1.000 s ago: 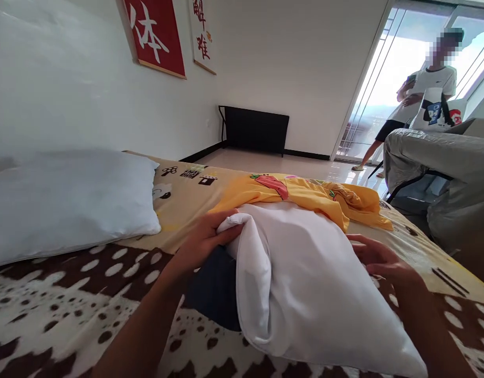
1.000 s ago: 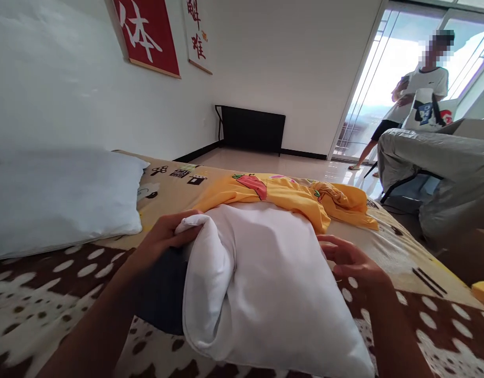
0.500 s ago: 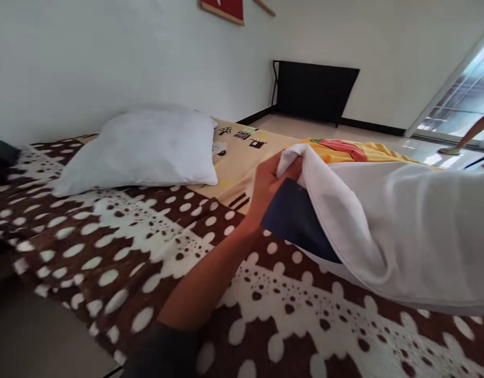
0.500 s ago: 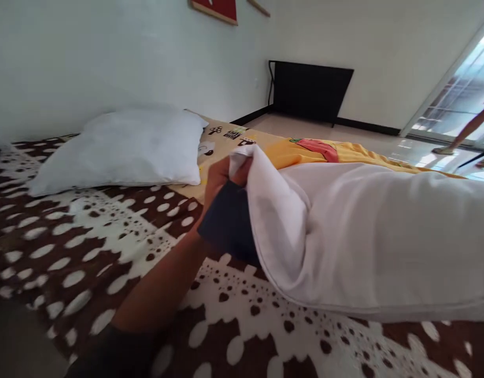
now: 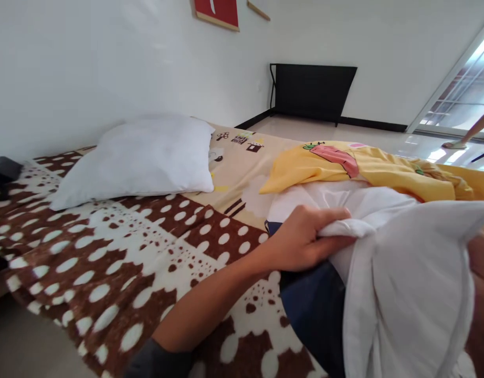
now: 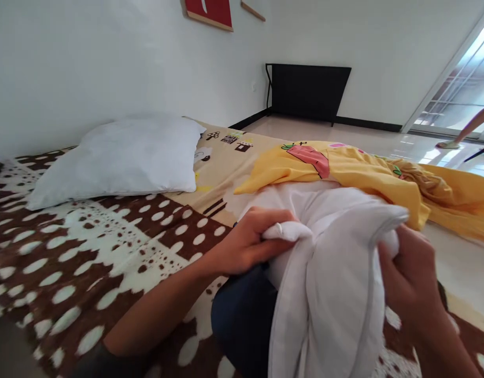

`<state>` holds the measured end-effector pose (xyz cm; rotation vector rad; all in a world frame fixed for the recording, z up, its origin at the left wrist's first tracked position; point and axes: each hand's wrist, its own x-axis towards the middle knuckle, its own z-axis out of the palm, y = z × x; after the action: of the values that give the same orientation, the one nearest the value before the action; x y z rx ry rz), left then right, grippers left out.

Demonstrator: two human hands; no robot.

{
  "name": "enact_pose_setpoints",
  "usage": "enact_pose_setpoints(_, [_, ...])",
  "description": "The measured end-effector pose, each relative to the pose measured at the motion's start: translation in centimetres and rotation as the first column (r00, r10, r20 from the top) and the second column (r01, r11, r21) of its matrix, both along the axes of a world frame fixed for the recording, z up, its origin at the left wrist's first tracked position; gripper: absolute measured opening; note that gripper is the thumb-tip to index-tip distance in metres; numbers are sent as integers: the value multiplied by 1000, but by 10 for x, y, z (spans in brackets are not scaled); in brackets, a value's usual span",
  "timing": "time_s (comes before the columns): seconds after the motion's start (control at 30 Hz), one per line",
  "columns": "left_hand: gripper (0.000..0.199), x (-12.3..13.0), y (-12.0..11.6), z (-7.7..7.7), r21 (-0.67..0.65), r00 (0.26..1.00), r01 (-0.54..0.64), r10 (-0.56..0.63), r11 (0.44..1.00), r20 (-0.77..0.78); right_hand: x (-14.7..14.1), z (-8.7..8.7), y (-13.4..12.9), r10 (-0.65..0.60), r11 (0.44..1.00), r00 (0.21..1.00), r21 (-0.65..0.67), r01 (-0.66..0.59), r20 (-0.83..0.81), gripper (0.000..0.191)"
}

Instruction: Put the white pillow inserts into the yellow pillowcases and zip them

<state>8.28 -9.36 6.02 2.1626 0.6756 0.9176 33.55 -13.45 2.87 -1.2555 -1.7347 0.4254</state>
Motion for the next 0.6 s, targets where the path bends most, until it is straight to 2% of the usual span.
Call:
enact_pose_setpoints(0.07, [23, 4, -2, -2, 58, 996, 89, -88, 994, -11, -12, 9, 9, 47, 994, 995, 91, -55, 85, 32])
enact_pose_setpoints(0.13, [23, 2, -4, 2, 121, 988, 152, -151, 981, -23, -18, 16, 11, 168, 971, 967, 136, -196, 193, 34])
enact_pose_setpoints(0.23, [22, -11, -11, 17, 204, 988, 134, -115, 970, -101, -16, 21, 8, 304, 931, 919, 125, -343, 252, 34])
enact_pose_setpoints(0.33, [23, -26, -22, 35, 242, 976, -11, 63, 970, -210, -9, 20, 5, 293, 946, 937, 82, -313, 189, 35])
enact_pose_setpoints(0.4, [23, -30, -28, 41, 236, 966, -87, 140, 968, -219, -7, 18, 5, 308, 945, 931, 51, -323, 193, 34])
enact_pose_setpoints(0.47, [21, -26, -29, 41, 200, 971, -87, 129, 976, -203, -7, 15, 5, 366, 924, 897, 18, -382, 248, 32])
enact_pose_setpoints(0.6, [18, -8, -21, 31, 105, 969, 35, -8, 994, -247, -12, 10, 6, 378, 915, 869, 13, -403, 320, 26])
